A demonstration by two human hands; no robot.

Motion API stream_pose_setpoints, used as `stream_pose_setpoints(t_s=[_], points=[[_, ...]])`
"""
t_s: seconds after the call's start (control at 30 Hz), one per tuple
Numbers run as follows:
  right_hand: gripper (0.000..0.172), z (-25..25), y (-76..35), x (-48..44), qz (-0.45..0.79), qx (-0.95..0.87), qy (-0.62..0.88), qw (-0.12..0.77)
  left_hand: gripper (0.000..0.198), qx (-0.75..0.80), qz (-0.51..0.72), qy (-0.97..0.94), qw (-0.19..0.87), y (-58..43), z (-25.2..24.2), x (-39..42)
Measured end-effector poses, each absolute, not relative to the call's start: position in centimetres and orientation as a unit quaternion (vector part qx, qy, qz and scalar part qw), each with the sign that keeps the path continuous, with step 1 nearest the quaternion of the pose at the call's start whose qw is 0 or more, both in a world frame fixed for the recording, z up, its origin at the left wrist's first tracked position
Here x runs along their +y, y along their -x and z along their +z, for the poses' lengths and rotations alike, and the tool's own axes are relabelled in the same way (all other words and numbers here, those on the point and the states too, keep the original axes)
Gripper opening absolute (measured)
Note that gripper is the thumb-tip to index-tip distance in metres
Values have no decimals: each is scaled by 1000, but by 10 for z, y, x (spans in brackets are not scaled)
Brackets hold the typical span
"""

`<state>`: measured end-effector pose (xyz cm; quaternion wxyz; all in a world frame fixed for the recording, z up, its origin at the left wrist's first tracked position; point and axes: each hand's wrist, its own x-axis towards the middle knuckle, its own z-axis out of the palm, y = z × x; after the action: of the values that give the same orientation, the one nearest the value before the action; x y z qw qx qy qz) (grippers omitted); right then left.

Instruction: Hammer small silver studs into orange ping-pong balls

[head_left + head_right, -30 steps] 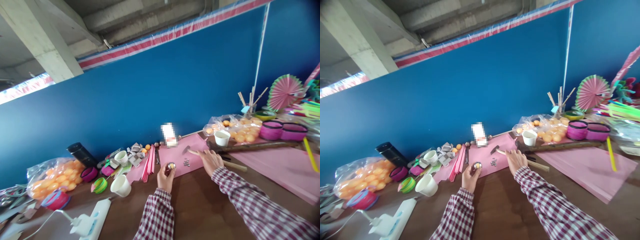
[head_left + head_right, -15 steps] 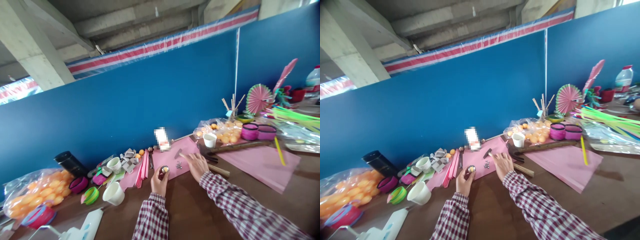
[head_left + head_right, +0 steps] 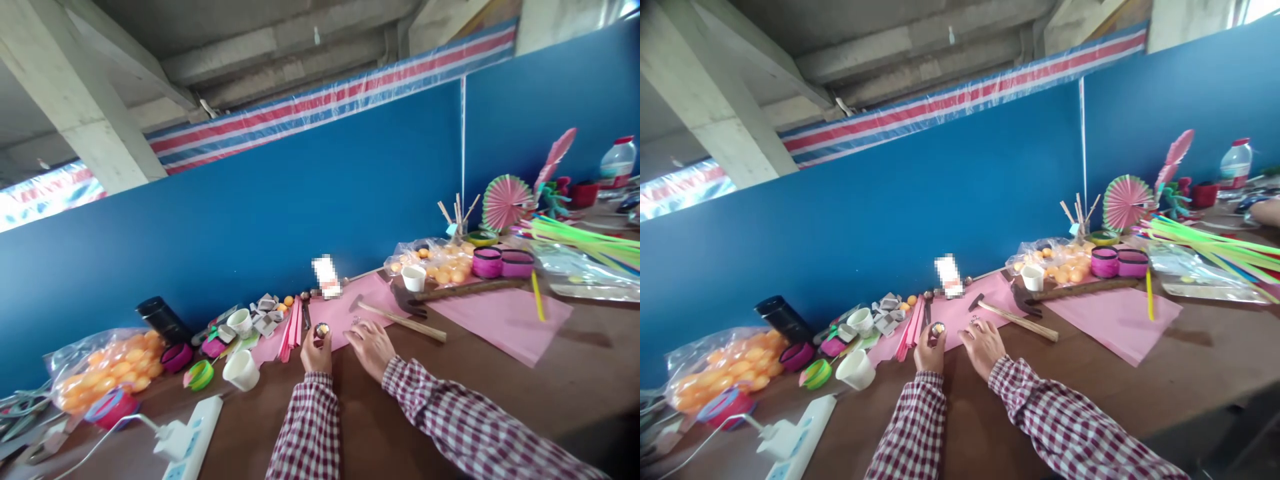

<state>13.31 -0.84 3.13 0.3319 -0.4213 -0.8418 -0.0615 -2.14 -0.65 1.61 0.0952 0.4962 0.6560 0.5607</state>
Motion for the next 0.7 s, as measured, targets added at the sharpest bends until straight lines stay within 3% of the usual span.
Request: stream_pose_setpoints(t_s=[0.33, 0.7], points=[[22, 33, -136, -27, -58, -851, 466, 235, 37, 625, 553, -518, 187, 8, 11, -55], [25, 23, -135, -23, -27, -866, 466, 181, 37, 643, 488, -575, 133, 2, 11, -69]])
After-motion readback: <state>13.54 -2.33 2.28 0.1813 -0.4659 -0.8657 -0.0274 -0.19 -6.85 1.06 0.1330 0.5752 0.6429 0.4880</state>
